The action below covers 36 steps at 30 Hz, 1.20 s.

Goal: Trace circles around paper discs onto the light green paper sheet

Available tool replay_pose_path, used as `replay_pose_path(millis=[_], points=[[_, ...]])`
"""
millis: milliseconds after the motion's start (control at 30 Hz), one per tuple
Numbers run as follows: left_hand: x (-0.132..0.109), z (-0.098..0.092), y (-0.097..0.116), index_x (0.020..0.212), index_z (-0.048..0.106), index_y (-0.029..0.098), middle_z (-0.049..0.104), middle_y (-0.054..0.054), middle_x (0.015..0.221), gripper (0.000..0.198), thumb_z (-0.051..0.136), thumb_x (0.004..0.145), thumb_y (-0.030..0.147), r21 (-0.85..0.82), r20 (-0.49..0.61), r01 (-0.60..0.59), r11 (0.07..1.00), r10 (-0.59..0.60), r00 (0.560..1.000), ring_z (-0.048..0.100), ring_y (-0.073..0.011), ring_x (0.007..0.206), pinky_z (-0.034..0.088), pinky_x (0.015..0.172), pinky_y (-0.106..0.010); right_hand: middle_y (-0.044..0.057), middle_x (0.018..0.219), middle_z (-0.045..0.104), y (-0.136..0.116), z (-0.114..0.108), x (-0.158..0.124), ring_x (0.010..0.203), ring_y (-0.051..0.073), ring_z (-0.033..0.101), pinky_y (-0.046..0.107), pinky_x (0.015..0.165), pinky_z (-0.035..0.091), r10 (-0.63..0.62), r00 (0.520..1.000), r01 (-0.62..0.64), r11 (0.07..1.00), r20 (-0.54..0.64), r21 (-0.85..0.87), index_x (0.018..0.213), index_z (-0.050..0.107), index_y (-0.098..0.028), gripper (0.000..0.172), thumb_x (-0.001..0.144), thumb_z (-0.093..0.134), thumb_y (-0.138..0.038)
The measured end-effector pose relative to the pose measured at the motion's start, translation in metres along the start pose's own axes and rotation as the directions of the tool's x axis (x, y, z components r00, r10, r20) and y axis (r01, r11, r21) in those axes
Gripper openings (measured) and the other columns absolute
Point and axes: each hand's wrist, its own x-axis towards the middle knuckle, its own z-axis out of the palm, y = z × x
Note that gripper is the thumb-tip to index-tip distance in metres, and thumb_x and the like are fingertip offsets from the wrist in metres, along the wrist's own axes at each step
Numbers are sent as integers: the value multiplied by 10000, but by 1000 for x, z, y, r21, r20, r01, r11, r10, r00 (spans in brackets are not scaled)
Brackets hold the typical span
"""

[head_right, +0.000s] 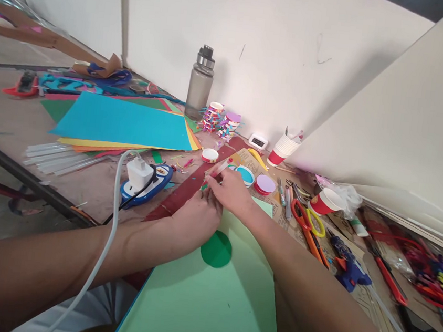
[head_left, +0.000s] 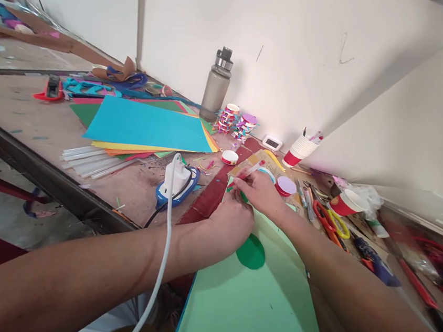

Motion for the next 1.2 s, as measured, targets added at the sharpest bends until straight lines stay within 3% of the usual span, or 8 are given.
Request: replay_pose_path(millis=[167, 400, 667, 900, 1200], points=[[0, 1, 1, 939, 752, 63, 734, -221, 944, 246, 565, 793, -6, -42, -14, 19, 999, -20, 1000, 689, -297, 876, 502, 794, -427, 20, 702, 699, 2, 2, 0, 679, 181, 674, 312, 663, 522, -1, 1000, 1, 1000, -1, -13, 760, 577, -226, 95, 854, 556, -230], [-1, -7, 2, 1074, 728, 9, 692, -287, 1124, 324, 578, 788, 33, 79, -18, 42, 996, -41, 999, 675, -361, 1022, 510, 834, -455, 24, 696, 700, -1, 3, 0, 687, 195, 677, 328, 665, 523, -1, 1000, 1, 1000, 0, -29, 753, 575, -226, 98, 848, 553, -222], [0, 0, 2, 1017, 752, 57, 715, -261, 1073, 294, 566, 791, 26, 39, 6, 24, 999, -24, 1000, 689, -359, 966, 523, 771, -459, 25, 702, 707, -3, 3, 0, 703, 200, 679, 327, 668, 510, -19, 1000, 18, 998, -12, -63, 759, 585, -227, 98, 852, 556, -216], [-4, 1, 2, 1008, 747, 39, 718, -270, 1051, 275, 593, 783, 68, 122, -38, 8, 993, -3, 999, 687, -386, 986, 514, 852, -522, 27, 698, 705, -3, 6, 1, 697, 204, 673, 333, 675, 496, -45, 998, 40, 992, -38, -124, 788, 588, -229, 79, 861, 558, -228], [-1, 0, 2, 1052, 733, 20, 701, -289, 1088, 309, 549, 804, 45, 103, -33, 15, 995, -12, 999, 672, -397, 1039, 523, 850, -525, 26, 699, 701, -5, 5, 0, 703, 204, 672, 332, 673, 498, -49, 998, 45, 991, -34, -123, 765, 596, -229, 101, 857, 556, -233]])
